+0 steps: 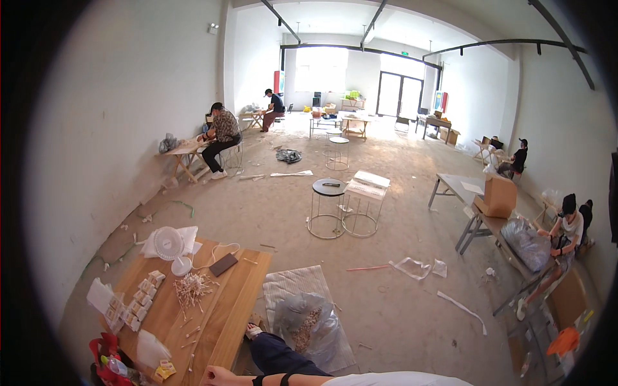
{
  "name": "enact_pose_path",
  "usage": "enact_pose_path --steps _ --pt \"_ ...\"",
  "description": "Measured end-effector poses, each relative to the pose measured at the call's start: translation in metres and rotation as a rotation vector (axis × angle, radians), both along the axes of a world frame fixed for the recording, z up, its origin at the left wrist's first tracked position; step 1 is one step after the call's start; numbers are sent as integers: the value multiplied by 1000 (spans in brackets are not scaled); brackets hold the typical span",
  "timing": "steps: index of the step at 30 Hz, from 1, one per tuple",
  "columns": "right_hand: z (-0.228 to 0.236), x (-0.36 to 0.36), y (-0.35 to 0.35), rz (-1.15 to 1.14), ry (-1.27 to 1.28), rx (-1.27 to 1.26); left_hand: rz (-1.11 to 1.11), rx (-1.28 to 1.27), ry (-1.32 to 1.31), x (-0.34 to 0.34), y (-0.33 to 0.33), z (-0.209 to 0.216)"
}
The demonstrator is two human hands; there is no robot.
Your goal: Counting and organizing cotton swabs into groups and packing them.
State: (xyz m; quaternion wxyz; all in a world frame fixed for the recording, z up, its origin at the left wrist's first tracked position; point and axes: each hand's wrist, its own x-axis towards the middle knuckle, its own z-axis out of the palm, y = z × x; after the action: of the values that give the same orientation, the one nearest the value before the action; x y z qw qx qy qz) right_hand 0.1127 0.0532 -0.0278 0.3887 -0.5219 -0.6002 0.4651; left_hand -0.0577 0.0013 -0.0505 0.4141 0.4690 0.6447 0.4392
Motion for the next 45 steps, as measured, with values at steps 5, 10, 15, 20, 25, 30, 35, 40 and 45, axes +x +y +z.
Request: enact_pose_path --steps 5,10,15,20,25,30,35,40,45 --pt "4 1 -5 46 -6 18 -52 -125 -331 -6 -13 26" --pt "19 -15 -8 16 45 55 -26 -177 -343 7 -37 87" --pt "30 -12 -15 78 -155 129 4 -135 -491 30 -59 112" --pt "32 -2 -8 122 -62 115 -342 -99 288 26 -60 104" --pt "34 8 -7 69 8 -4 -319 -86 332 39 -68 118" --pt "42 37 -33 242 307 -312 55 -126 -234 44 -50 104" --pt "37 43 -42 263 321 -379 38 -118 -181 46 -32 76" --pt "30 53 -16 127 363 -425 133 91 -22 21 -27 63" --pt "31 100 49 -118 357 -469 55 96 347 28 4 73"
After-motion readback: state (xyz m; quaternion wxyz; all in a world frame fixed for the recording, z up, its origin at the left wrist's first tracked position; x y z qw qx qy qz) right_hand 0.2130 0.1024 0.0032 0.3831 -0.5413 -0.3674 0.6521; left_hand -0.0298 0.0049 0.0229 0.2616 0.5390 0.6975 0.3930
